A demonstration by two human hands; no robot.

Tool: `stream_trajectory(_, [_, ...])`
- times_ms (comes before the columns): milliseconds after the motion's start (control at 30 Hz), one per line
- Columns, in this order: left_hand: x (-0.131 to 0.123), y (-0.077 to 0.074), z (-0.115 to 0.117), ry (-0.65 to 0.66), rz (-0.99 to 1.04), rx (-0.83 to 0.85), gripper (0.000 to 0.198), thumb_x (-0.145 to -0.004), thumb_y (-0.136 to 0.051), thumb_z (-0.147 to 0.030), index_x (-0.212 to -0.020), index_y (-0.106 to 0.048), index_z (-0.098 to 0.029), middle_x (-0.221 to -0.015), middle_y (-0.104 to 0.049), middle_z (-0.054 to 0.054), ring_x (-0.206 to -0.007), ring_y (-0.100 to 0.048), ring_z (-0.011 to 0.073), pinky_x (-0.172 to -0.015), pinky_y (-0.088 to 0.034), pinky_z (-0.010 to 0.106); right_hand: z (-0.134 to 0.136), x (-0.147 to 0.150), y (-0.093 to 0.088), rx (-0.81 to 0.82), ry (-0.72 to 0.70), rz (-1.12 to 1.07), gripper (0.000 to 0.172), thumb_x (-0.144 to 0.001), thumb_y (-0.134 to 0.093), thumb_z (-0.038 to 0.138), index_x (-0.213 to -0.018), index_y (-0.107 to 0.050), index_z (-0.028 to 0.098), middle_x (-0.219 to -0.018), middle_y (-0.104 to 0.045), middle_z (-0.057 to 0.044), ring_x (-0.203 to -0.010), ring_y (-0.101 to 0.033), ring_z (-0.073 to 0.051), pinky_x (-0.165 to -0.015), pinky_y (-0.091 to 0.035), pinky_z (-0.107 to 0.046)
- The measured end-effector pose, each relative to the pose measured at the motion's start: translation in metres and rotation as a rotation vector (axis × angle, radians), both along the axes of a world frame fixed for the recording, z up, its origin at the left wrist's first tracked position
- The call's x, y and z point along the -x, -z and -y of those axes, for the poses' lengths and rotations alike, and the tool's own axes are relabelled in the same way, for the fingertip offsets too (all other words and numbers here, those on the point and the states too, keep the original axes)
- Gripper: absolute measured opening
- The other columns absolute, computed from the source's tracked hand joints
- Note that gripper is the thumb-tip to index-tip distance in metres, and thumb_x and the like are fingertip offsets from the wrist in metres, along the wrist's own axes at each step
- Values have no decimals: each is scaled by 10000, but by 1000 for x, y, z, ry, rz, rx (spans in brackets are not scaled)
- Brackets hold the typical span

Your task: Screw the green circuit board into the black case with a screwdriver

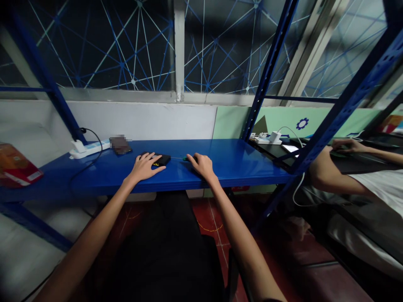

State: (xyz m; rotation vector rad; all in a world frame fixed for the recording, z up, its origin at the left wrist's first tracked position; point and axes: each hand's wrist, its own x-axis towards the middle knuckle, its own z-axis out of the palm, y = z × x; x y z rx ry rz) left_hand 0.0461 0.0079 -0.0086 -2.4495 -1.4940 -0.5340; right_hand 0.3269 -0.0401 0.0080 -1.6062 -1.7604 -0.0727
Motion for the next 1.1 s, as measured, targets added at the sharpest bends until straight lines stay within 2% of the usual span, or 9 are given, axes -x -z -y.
stream_trajectory(67, [0, 0, 0, 0, 0, -8, 738, -892, -413, -746, -1441, -532, -268, -1511, -466, 151, -1388, -383, 414, -1093, -288, 582, -1, -1, 1, -15, -70, -47, 372, -880, -548, 586, -907, -608, 220, -733, -663, -30, -662, -578, -183, -603, -309, -261])
stream_trajectory(133, [0, 1, -1, 7, 4, -20, 735, -891, -414, -747, -1435, -540, -268, -1504, -474, 154, -1382, -391, 415, -1088, -292, 584, -2, -4, 3, -25, -131, -96, 359, -822, -636, 540, -984, -585, 225, -806, -681, -22, -689, -586, -178, -621, -335, -250])
stream_trajectory(233, [0, 2, -1, 12, 9, -32, 727, -892, -419, -743, -1424, -553, -265, -1497, -482, 156, -1378, -396, 412, -1085, -299, 581, -4, -6, 3, -19, -127, -109, 335, -832, -622, 549, -894, -583, 222, -749, -661, -13, -671, -577, -174, -609, -329, -249])
stream_trajectory(400, [0, 1, 0, 16, 20, -23, 723, -890, -435, -736, -1422, -555, -261, -1495, -482, 162, -1374, -398, 419, -1077, -299, 600, -1, -1, -1, 27, 60, 42, 532, -916, -448, 646, -624, -541, 212, -610, -602, -50, -629, -556, -187, -572, -249, -285])
stream_trajectory(500, [0, 1, 0, 19, 25, -28, 724, -893, -441, -729, -1422, -555, -249, -1492, -484, 170, -1372, -400, 424, -1073, -303, 602, 1, 0, -1, 34, 9, 25, 448, -905, -481, 632, -806, -622, 218, -628, -615, -29, -642, -569, -189, -579, -265, -271])
stream_trajectory(600, [0, 2, -1, 24, 21, -35, 722, -895, -437, -728, -1419, -558, -248, -1489, -487, 171, -1368, -403, 426, -1071, -305, 604, 0, -2, 0, 38, -75, -40, 366, -831, -617, 566, -982, -608, 233, -699, -649, -3, -665, -578, -185, -599, -303, -253])
stream_trajectory(700, [0, 2, -1, 18, 19, -37, 727, -888, -430, -741, -1418, -559, -260, -1486, -493, 163, -1369, -402, 424, -1076, -300, 604, -1, -3, 1, 48, -61, -61, 335, -821, -629, 553, -911, -607, 230, -737, -662, -12, -686, -579, -183, -599, -303, -253])
stream_trajectory(933, [0, 1, 0, 5, 28, -12, 746, -890, -416, -746, -1436, -540, -253, -1505, -469, 163, -1387, -377, 431, -1086, -283, 611, -2, -2, 0, 9, -29, -139, 430, -858, -555, 632, -778, -633, 216, -701, -652, -13, -661, -566, -163, -583, -296, -259])
stream_trajectory(1100, [0, 0, 0, 0, 9, -5, 726, -910, -388, -728, -1441, -533, -254, -1509, -463, 162, -1387, -377, 423, -1082, -291, 601, -5, -6, 1, -18, 200, -216, 406, -877, -533, 610, -835, -641, 220, -795, -694, -43, -770, -609, -200, -609, -321, -267])
